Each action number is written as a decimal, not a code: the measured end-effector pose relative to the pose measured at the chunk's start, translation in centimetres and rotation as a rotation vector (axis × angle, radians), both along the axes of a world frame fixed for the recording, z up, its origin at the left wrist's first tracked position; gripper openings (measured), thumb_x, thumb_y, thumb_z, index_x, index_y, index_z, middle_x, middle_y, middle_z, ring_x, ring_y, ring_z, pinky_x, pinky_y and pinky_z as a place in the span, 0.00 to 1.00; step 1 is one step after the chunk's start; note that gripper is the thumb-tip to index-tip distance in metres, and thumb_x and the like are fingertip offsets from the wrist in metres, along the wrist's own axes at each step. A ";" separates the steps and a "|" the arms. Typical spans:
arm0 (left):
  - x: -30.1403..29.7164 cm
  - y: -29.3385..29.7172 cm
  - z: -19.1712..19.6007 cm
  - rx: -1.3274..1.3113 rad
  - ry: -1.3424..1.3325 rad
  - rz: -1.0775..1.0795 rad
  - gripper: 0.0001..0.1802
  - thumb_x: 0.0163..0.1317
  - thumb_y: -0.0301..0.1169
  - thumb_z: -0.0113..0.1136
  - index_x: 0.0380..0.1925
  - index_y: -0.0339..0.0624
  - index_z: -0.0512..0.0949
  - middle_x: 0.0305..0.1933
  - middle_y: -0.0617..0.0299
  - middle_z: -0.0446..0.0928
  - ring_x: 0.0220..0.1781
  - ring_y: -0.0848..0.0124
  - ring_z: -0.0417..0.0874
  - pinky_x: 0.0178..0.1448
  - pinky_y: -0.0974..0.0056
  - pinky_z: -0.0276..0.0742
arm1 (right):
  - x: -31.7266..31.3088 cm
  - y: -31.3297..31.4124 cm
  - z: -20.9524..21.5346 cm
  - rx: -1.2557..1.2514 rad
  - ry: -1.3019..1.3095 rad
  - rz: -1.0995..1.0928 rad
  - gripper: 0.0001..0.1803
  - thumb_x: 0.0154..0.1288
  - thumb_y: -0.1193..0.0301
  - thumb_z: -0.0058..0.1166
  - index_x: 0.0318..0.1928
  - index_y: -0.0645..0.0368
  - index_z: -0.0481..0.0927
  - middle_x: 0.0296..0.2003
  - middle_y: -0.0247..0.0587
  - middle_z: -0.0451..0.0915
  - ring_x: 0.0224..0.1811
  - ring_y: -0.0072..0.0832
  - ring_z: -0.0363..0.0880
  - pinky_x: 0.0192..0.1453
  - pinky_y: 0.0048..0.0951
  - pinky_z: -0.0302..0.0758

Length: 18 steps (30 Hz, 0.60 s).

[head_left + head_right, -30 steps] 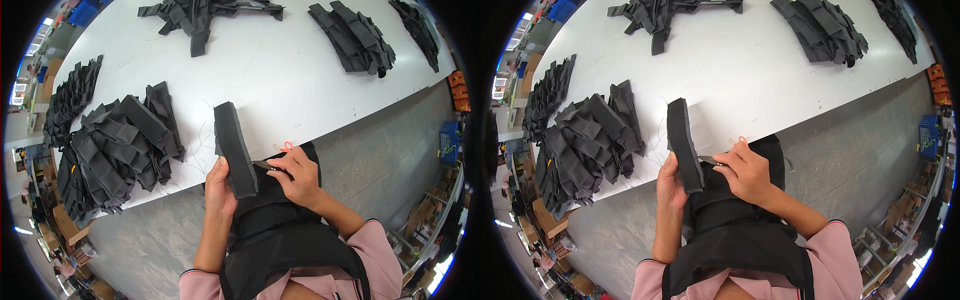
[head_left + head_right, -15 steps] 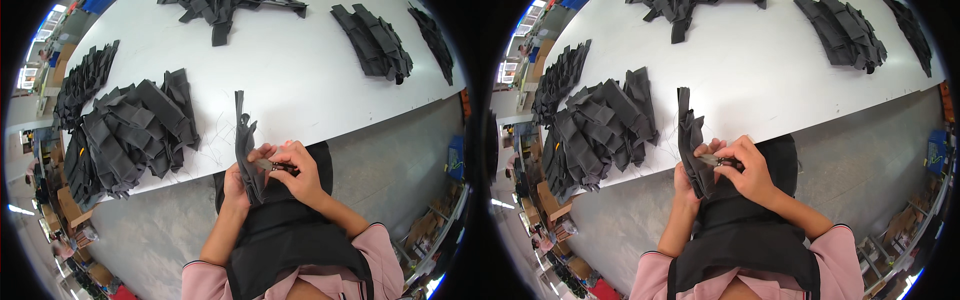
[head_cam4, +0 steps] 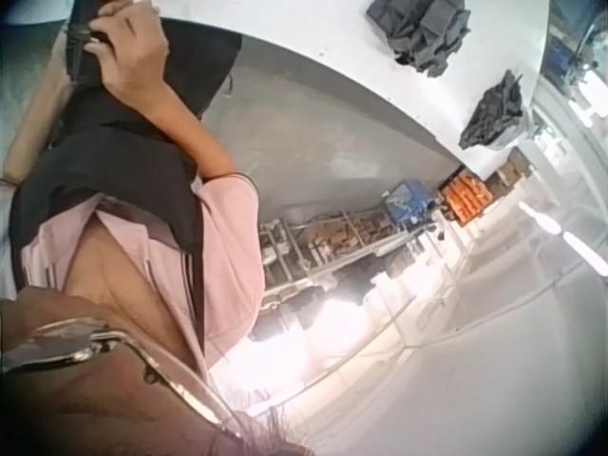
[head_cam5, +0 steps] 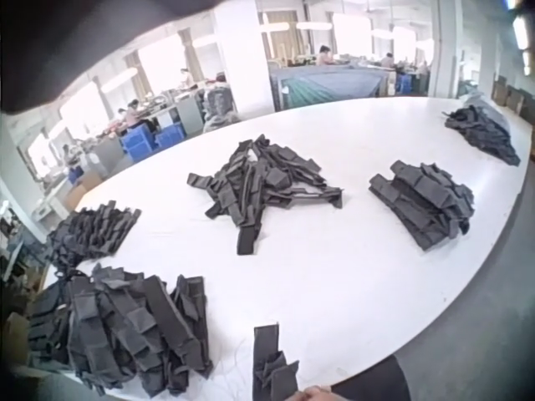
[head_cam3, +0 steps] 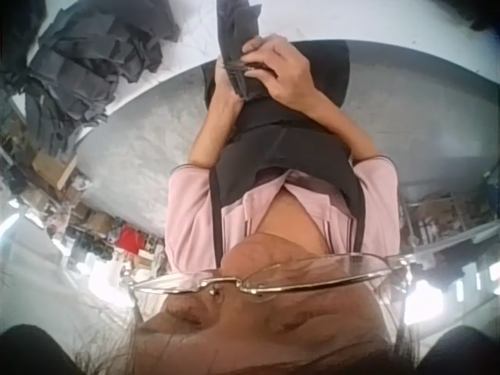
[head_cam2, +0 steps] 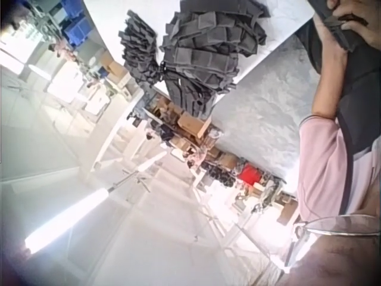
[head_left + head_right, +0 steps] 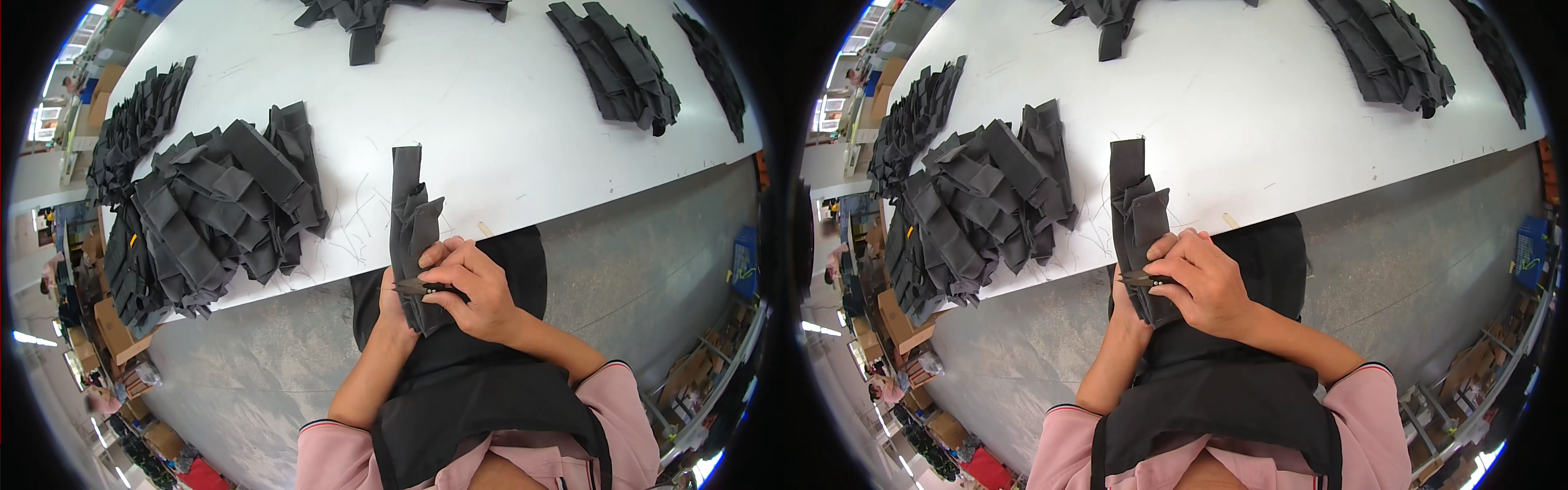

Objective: Trimming excess threads or material from black fabric strips using nippers.

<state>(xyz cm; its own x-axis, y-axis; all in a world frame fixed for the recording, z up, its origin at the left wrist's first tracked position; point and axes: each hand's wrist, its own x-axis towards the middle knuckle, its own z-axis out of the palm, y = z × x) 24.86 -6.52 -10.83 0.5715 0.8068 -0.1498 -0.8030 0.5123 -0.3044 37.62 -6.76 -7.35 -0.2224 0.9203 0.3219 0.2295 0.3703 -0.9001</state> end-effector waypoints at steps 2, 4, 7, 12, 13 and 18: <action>0.1 -0.2 0.1 -0.014 0.155 0.002 0.17 0.67 0.37 0.40 0.25 0.39 0.71 0.42 0.53 0.74 0.58 0.61 0.71 0.64 0.63 0.66 | -0.1 0.1 0.0 0.052 -0.031 -0.013 0.16 0.39 0.79 0.66 0.34 0.59 0.79 0.32 0.36 0.75 0.36 0.33 0.76 0.38 0.31 0.73; 0.3 -0.3 0.4 -0.025 0.304 -0.001 0.17 0.67 0.37 0.39 0.25 0.39 0.71 0.42 0.53 0.75 0.58 0.60 0.70 0.66 0.63 0.65 | -0.2 -0.2 0.0 0.052 -0.049 -0.034 0.16 0.39 0.78 0.66 0.34 0.58 0.79 0.32 0.36 0.75 0.35 0.33 0.76 0.37 0.30 0.73; 0.5 -0.4 0.7 -0.121 0.339 -0.028 0.17 0.67 0.36 0.39 0.25 0.38 0.71 0.41 0.52 0.75 0.60 0.59 0.69 0.69 0.62 0.61 | -0.2 -0.7 -0.3 0.038 -0.074 -0.065 0.16 0.40 0.78 0.66 0.34 0.58 0.80 0.31 0.36 0.74 0.34 0.33 0.76 0.37 0.30 0.73; 0.6 -0.5 0.1 -0.115 0.325 -0.009 0.18 0.67 0.37 0.37 0.25 0.38 0.72 0.44 0.51 0.75 0.60 0.57 0.70 0.68 0.58 0.64 | 0.0 -1.2 -0.7 -0.014 -0.058 -0.090 0.14 0.43 0.78 0.66 0.34 0.58 0.81 0.29 0.37 0.72 0.33 0.35 0.76 0.38 0.29 0.73; 0.5 -0.4 -0.1 -0.113 0.323 -0.009 0.18 0.67 0.37 0.37 0.25 0.38 0.72 0.44 0.51 0.75 0.60 0.57 0.70 0.68 0.58 0.64 | 0.1 -1.1 -0.8 -0.038 0.008 -0.068 0.13 0.45 0.79 0.65 0.35 0.58 0.81 0.28 0.38 0.72 0.32 0.33 0.76 0.37 0.28 0.73; 0.2 -0.1 0.0 -0.033 0.164 -0.040 0.17 0.68 0.36 0.36 0.28 0.36 0.71 0.47 0.52 0.74 0.54 0.59 0.74 0.58 0.56 0.73 | 0.6 -1.2 0.5 -0.364 0.254 -0.019 0.15 0.48 0.80 0.65 0.39 0.59 0.79 0.29 0.37 0.69 0.31 0.28 0.74 0.36 0.25 0.73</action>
